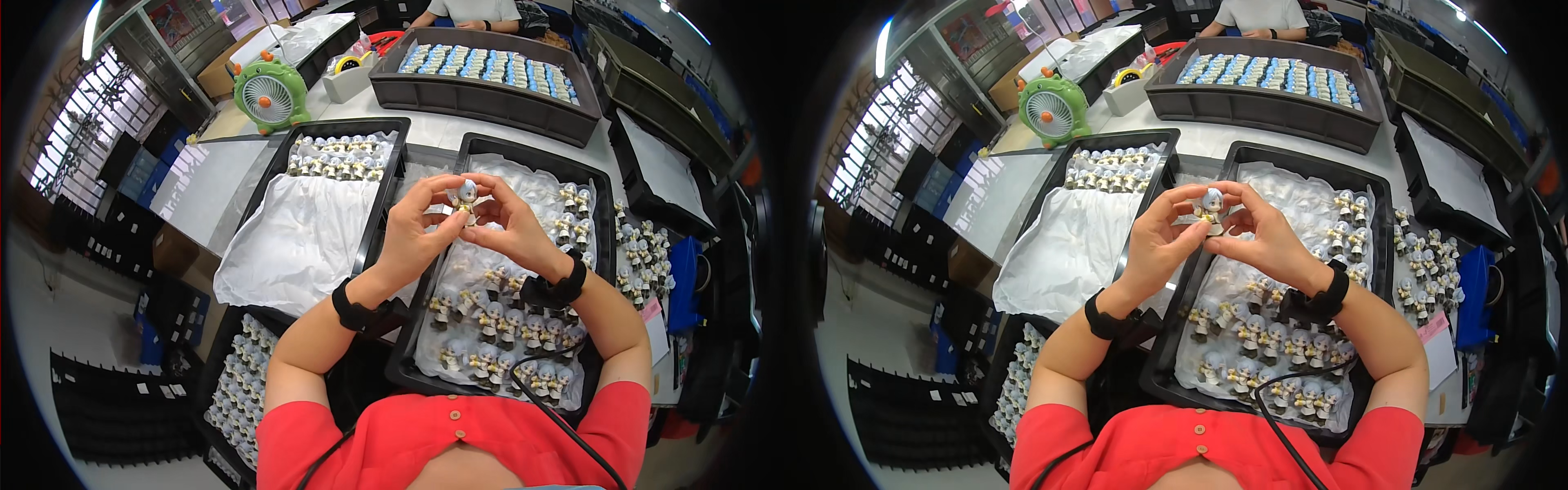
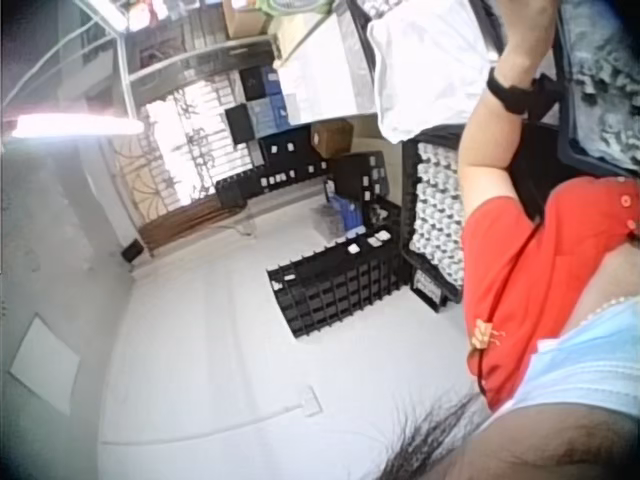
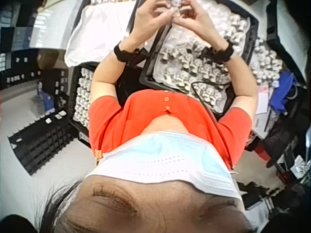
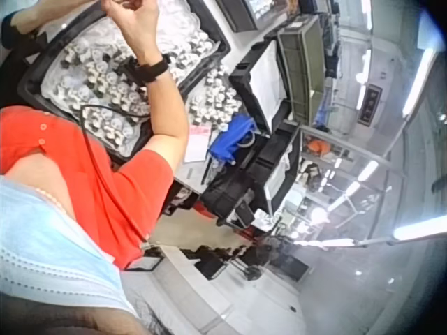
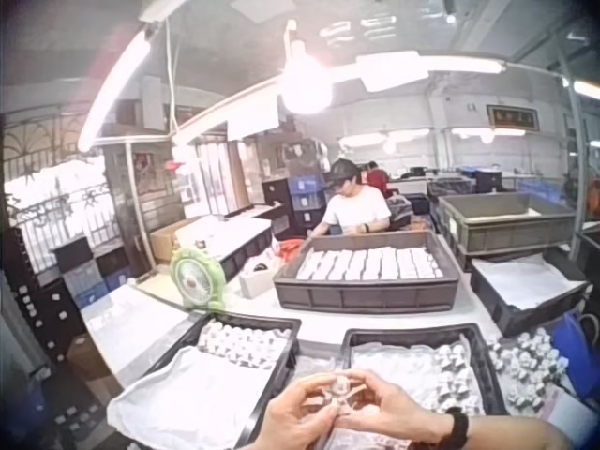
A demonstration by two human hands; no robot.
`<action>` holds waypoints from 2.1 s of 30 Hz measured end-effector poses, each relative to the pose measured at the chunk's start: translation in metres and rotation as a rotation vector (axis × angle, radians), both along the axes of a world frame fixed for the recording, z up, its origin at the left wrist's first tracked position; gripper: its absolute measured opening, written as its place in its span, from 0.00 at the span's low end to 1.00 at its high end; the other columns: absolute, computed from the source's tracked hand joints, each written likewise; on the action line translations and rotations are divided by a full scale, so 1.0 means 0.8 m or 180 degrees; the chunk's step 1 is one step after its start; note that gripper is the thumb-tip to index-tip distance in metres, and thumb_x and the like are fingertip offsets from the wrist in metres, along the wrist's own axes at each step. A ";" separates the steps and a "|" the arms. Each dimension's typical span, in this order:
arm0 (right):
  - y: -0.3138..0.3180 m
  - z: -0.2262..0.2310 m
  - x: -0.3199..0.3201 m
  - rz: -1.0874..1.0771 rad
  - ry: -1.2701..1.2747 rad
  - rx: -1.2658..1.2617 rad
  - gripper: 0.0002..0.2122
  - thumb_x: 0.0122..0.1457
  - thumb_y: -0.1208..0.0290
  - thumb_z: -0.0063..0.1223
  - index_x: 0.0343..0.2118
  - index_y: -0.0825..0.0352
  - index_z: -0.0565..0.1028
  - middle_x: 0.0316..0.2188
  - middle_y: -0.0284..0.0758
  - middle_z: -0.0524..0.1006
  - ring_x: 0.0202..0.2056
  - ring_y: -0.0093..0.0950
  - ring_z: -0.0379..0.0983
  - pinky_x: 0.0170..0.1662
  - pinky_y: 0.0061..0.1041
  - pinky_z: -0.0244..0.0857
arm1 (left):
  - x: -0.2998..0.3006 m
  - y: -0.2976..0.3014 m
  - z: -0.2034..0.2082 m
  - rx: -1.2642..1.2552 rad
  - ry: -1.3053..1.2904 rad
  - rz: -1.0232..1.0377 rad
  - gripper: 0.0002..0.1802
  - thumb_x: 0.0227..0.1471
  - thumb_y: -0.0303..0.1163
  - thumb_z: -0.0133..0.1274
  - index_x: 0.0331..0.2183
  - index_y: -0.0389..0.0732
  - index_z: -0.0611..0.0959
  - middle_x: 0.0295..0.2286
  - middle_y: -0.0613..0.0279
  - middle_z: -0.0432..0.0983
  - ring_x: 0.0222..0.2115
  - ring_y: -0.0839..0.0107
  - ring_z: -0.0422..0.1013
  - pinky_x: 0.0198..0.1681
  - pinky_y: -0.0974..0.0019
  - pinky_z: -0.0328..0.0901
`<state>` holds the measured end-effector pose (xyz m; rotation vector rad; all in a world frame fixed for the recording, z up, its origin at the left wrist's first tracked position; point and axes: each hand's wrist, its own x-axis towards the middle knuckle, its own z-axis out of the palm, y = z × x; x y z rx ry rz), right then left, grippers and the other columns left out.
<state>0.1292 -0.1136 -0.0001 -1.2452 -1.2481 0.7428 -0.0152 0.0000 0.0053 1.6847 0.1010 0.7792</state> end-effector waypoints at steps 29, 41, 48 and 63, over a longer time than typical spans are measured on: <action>-0.004 0.007 -0.002 -0.0373 -0.1572 0.0856 0.40 0.41 0.74 0.63 0.59 0.63 0.55 0.52 0.41 0.67 0.45 0.33 0.70 0.47 0.28 0.65 | -0.001 0.007 0.000 -0.2377 0.0318 -0.1752 0.28 0.59 0.38 0.44 0.56 0.37 0.58 0.50 0.53 0.64 0.48 0.59 0.68 0.46 0.63 0.67; -0.004 0.005 0.002 -0.0381 -0.1551 0.0674 0.35 0.42 0.70 0.65 0.56 0.64 0.62 0.50 0.40 0.68 0.42 0.32 0.69 0.48 0.28 0.63 | 0.001 0.008 -0.001 -0.2307 0.0172 -0.1709 0.25 0.59 0.36 0.42 0.55 0.36 0.59 0.50 0.52 0.63 0.47 0.56 0.68 0.47 0.61 0.67; -0.004 0.007 0.004 -0.0326 -0.1523 0.0580 0.33 0.44 0.69 0.64 0.55 0.65 0.63 0.49 0.40 0.68 0.42 0.31 0.68 0.48 0.28 0.62 | 0.002 0.008 -0.004 -0.2309 0.0190 -0.1648 0.26 0.59 0.37 0.42 0.55 0.35 0.59 0.50 0.50 0.63 0.47 0.56 0.68 0.48 0.60 0.67; 0.000 -0.001 0.007 -0.0005 -0.0469 0.0413 0.35 0.48 0.69 0.61 0.59 0.60 0.57 0.56 0.36 0.63 0.57 0.27 0.57 0.57 0.30 0.52 | -0.007 0.025 0.018 -0.2350 0.0387 -0.1022 0.22 0.53 0.32 0.52 0.49 0.38 0.68 0.39 0.60 0.73 0.37 0.68 0.74 0.41 0.66 0.68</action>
